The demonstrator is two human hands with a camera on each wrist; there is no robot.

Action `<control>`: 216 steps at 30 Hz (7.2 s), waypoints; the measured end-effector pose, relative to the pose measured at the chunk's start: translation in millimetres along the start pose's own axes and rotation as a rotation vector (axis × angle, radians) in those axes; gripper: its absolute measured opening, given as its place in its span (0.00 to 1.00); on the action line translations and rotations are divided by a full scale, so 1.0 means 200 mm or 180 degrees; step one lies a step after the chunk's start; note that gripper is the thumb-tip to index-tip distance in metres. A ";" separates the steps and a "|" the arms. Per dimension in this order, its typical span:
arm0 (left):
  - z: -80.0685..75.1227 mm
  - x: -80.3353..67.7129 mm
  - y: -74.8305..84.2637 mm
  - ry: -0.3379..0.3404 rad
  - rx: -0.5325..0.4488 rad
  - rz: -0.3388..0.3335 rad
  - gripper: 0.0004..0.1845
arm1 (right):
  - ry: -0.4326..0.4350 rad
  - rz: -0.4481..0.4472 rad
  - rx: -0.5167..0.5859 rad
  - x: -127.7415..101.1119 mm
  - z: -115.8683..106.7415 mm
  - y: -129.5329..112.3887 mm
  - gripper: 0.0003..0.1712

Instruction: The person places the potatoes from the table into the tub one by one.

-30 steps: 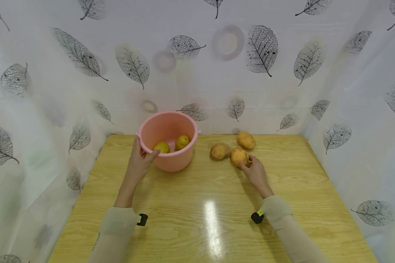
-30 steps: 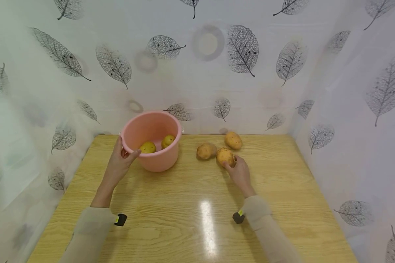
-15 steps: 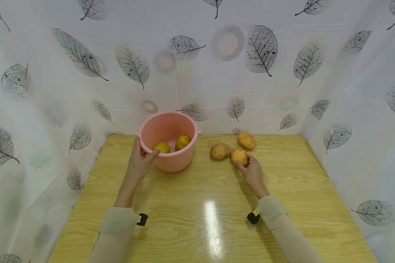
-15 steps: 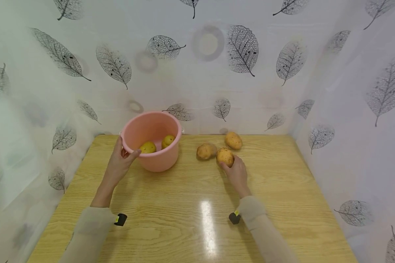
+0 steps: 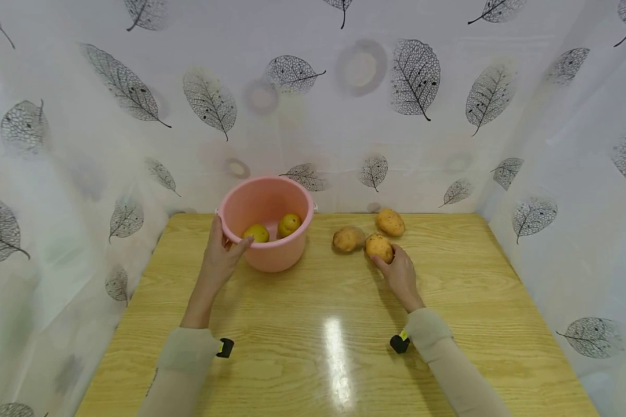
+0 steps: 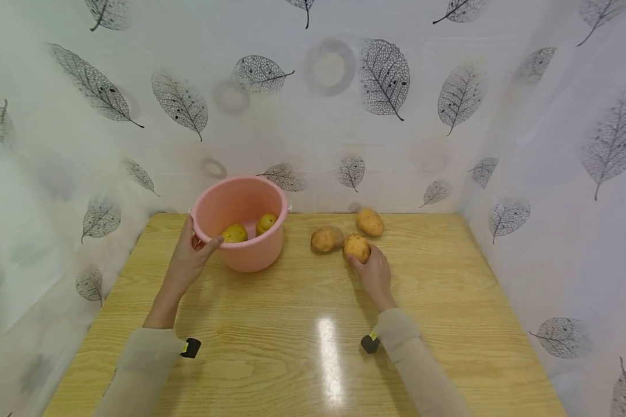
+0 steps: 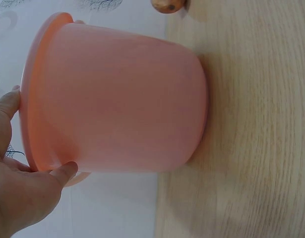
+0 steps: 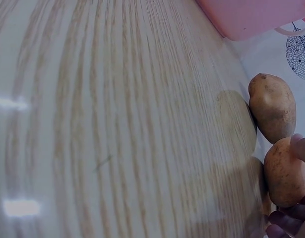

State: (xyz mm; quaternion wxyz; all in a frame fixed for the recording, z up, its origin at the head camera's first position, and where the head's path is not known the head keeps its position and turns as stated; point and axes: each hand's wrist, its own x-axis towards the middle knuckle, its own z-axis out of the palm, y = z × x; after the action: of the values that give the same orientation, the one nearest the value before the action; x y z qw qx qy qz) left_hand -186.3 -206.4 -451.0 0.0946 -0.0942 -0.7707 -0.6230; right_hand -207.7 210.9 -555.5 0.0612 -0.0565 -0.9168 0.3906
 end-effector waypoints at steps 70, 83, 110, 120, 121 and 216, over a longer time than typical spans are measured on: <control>0.01 -0.03 0.13 -0.0056 -0.0119 -0.0007 0.48 | -0.0050 -0.0044 0.0474 0.08 -0.36 -0.27 0.40; 0.00 -0.01 0.02 -0.0022 0.0058 -0.0056 0.51 | -0.0135 -0.0218 0.0594 0.12 -0.38 -0.38 0.40; 0.00 0.00 0.01 -0.0014 0.0037 0.0013 0.52 | -0.0423 -0.0646 0.0904 0.18 -0.27 -0.86 0.38; 0.01 0.00 0.01 0.0007 0.0053 -0.0046 0.51 | -0.0466 -0.0744 0.0842 0.21 -0.20 -1.00 0.38; 0.01 0.00 0.01 0.0015 0.0051 -0.0050 0.51 | -0.0472 -0.0763 0.0862 0.21 -0.19 -1.01 0.37; 0.01 0.00 0.02 0.0035 0.0018 -0.0070 0.53 | -0.0313 -0.1573 0.0724 0.31 -0.04 -1.01 0.27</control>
State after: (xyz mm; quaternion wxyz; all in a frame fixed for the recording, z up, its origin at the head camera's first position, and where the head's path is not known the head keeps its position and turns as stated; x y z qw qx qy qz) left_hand -185.9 -203.8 -446.9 0.0923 -0.0820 -0.7729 -0.6223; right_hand -279.3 87.3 -398.7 0.1160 0.1952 -0.8548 0.4666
